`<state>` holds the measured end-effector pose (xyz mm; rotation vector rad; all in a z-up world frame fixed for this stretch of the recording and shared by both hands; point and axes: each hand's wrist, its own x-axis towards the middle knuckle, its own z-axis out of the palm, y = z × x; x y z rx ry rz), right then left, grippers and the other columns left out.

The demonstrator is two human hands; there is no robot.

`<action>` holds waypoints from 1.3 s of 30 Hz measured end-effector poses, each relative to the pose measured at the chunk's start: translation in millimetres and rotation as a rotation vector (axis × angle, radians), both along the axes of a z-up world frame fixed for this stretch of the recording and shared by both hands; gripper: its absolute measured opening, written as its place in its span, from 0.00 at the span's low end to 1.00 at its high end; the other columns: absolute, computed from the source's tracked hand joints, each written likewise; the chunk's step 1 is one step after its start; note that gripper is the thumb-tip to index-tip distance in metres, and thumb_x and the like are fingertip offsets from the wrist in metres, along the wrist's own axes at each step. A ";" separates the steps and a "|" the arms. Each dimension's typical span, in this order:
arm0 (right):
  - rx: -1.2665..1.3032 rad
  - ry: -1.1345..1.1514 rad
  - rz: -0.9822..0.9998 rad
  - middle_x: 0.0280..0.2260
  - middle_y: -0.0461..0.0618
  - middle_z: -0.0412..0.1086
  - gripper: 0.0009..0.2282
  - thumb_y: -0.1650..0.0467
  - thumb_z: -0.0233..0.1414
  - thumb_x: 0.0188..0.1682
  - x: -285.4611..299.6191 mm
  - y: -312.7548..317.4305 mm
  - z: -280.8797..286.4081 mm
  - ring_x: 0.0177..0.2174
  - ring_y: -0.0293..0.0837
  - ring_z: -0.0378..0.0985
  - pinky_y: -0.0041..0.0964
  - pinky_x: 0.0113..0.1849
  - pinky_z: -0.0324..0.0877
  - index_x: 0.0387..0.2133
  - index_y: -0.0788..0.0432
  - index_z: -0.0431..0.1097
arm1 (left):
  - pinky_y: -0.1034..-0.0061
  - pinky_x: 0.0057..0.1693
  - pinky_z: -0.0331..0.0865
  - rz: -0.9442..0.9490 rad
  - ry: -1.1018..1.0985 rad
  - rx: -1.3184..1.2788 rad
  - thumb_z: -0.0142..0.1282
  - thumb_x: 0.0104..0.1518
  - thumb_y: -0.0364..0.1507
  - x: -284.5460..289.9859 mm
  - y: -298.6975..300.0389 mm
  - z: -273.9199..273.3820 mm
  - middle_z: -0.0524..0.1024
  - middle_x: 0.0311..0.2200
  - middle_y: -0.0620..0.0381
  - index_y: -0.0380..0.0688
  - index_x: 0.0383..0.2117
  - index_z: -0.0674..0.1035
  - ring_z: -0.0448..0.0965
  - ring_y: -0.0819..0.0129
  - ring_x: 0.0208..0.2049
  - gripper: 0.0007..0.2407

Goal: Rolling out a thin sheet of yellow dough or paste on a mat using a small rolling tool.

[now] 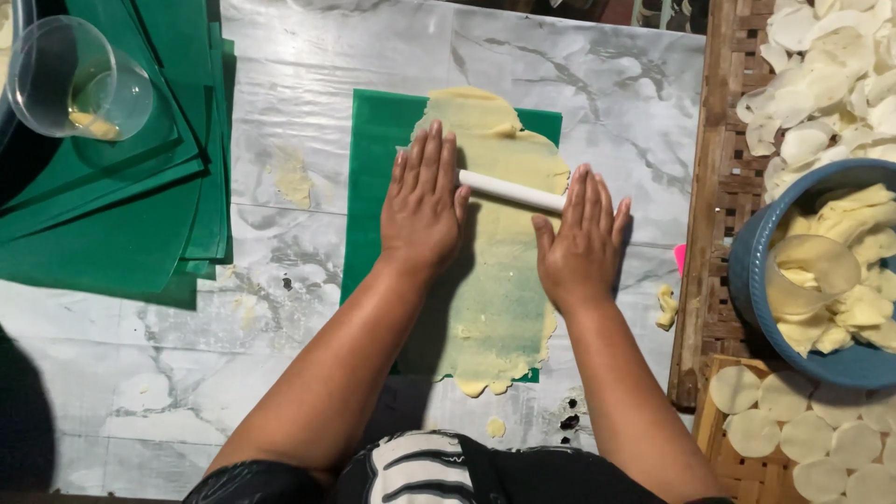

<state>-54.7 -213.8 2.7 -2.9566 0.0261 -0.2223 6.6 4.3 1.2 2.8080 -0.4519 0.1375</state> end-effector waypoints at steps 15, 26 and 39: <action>-0.008 0.119 -0.058 0.73 0.59 0.34 0.29 0.53 0.33 0.64 146.7 -19.8 32.0 0.70 0.55 0.31 0.80 0.62 0.32 0.74 0.54 0.44 | 0.52 0.77 0.33 0.081 0.143 0.059 0.25 0.72 0.46 127.9 -29.9 14.6 0.39 0.75 0.49 0.45 0.75 0.51 0.34 0.52 0.76 0.28; 0.053 0.168 0.001 0.73 0.56 0.35 0.32 0.56 0.31 0.61 -0.9 3.0 29.8 0.71 0.52 0.34 0.56 0.67 0.27 0.72 0.62 0.36 | 0.60 0.77 0.41 -0.001 -0.102 -0.002 0.38 0.72 0.39 -17.4 3.4 4.2 0.47 0.75 0.47 0.42 0.73 0.55 0.45 0.55 0.76 0.26; 0.106 0.181 -0.079 0.73 0.55 0.34 0.29 0.54 0.26 0.62 128.8 -19.9 23.9 0.71 0.51 0.31 0.68 0.61 0.16 0.73 0.55 0.44 | 0.59 0.76 0.39 0.104 -0.028 0.047 0.31 0.71 0.43 106.8 -27.2 -8.8 0.44 0.74 0.49 0.42 0.72 0.59 0.42 0.57 0.75 0.26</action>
